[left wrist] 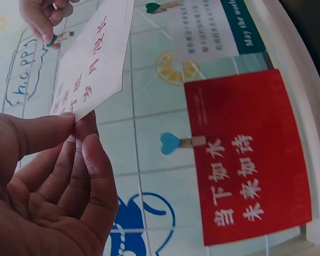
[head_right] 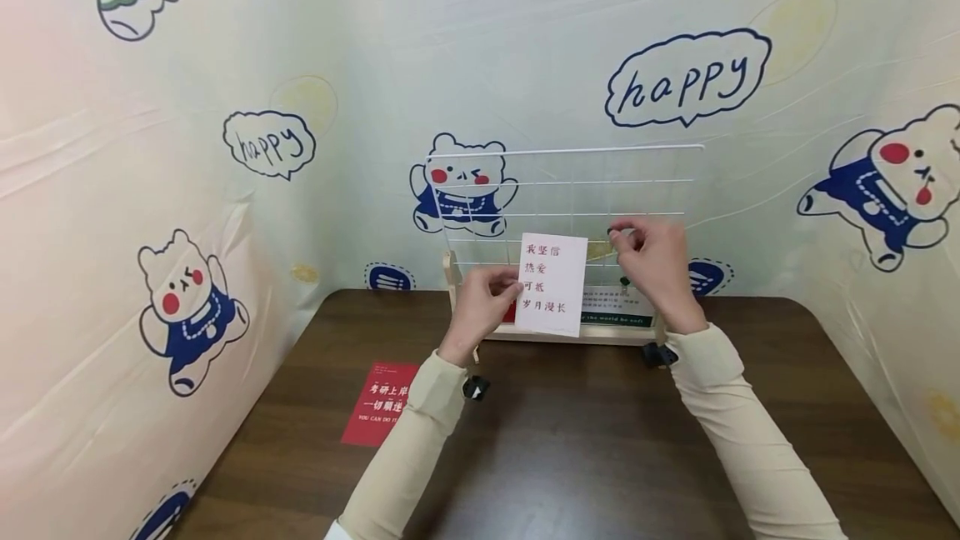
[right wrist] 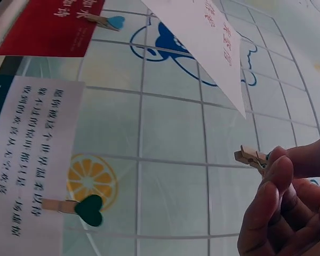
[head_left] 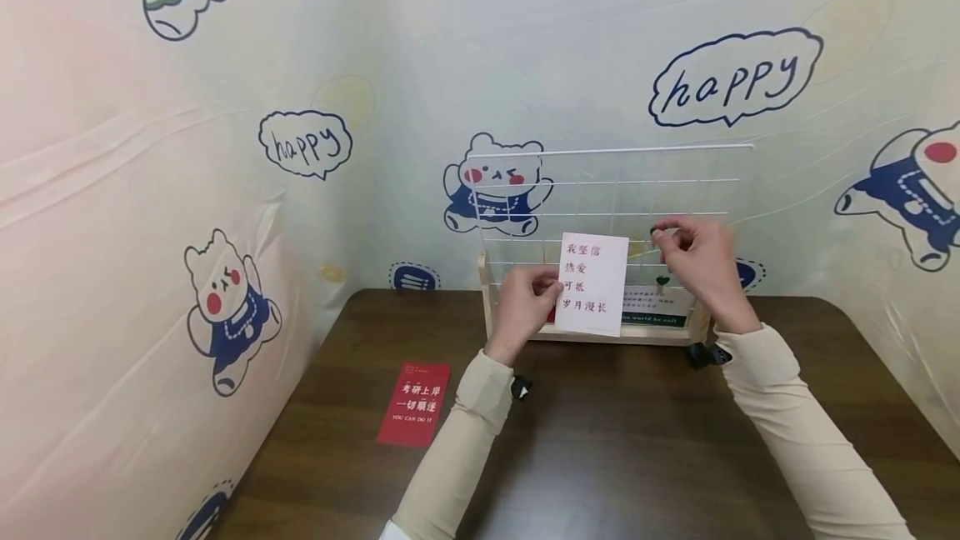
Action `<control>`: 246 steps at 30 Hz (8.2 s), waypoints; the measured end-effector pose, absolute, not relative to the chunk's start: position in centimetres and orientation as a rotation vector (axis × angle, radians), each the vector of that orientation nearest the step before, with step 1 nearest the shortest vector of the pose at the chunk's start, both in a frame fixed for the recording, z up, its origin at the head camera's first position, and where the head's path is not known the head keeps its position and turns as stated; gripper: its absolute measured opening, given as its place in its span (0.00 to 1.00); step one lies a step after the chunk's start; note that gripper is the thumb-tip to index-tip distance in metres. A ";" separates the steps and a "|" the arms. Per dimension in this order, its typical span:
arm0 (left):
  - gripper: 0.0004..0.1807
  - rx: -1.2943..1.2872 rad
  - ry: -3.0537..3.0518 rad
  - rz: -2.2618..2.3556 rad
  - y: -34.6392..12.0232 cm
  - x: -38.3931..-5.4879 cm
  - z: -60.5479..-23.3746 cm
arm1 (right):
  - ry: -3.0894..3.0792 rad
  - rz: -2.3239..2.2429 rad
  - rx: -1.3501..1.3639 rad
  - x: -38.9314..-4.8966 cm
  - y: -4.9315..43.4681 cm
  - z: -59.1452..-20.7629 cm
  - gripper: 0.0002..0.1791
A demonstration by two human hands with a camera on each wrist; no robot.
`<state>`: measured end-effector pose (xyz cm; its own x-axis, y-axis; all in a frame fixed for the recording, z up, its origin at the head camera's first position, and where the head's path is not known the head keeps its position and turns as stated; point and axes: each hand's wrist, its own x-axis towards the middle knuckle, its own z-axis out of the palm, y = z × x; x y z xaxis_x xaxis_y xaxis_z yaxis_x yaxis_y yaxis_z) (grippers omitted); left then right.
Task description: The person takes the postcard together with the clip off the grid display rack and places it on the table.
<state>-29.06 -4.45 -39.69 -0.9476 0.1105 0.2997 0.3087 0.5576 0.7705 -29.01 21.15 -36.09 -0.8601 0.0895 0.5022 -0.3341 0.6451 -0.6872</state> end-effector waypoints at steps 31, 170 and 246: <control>0.11 -0.297 -2.631 -1.403 -11.2 -27.5 -43.6 | -2.514 1.089 0.362 -29.6 15.8 -43.4 0.10; 0.21 0.102 -3.017 -1.264 -21.8 -23.0 -51.8 | -2.932 1.377 0.403 -32.3 4.5 -53.4 0.04; 0.12 -0.152 -2.439 -1.311 -12.0 -27.6 -47.2 | -2.497 1.264 0.395 -30.8 8.9 -49.1 0.08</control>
